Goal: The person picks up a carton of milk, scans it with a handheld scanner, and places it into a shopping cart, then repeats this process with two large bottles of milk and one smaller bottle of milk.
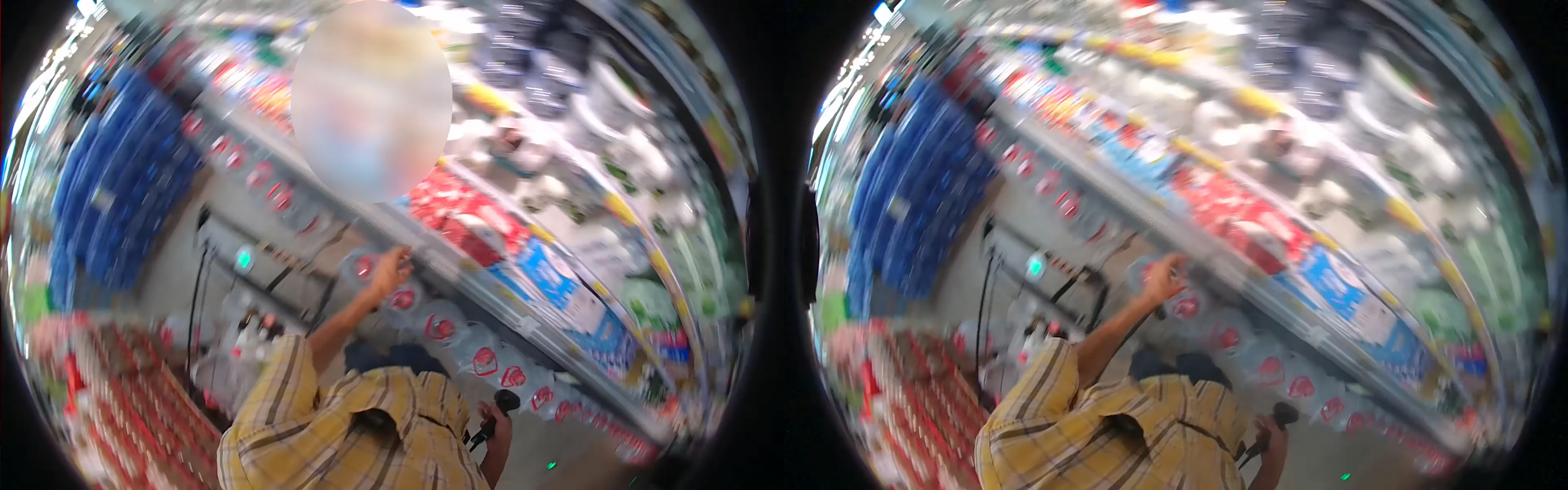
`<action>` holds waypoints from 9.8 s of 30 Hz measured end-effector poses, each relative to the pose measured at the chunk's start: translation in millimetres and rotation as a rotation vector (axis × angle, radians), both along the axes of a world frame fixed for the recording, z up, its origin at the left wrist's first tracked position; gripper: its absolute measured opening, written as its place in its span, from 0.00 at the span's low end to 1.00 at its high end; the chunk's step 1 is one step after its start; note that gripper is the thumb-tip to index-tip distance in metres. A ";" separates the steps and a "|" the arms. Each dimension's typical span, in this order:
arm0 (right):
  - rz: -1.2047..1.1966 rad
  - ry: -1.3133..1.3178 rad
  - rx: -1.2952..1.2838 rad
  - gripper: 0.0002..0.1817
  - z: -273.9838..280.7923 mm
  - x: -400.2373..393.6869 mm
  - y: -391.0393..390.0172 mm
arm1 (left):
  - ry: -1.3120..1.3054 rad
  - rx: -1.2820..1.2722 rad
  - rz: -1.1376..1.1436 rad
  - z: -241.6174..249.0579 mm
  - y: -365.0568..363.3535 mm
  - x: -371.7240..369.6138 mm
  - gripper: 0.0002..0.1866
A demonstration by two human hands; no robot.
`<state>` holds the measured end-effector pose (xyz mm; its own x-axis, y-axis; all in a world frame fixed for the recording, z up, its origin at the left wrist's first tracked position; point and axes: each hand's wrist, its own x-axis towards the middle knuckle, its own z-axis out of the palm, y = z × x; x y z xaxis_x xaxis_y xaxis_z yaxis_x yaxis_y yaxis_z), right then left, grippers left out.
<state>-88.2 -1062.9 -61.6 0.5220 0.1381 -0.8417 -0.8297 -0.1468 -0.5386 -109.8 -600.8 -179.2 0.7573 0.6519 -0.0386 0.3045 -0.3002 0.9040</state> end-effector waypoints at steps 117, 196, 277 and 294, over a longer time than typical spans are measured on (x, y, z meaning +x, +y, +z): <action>0.120 0.432 0.925 0.20 51.1 8.4 155.9 | -0.463 -0.747 -0.203 305.3 -122.5 -38.5 0.36; 0.227 0.069 0.661 0.16 78.0 17.5 141.4 | -0.513 -0.191 0.328 243.1 -140.8 -29.5 0.26; -0.556 0.323 0.455 0.17 -16.3 -9.1 -18.6 | -0.395 0.538 0.355 81.2 -4.4 353.6 0.42; -0.484 0.258 0.438 0.18 4.7 3.0 -0.7 | -0.469 0.424 0.192 72.8 27.4 366.4 0.47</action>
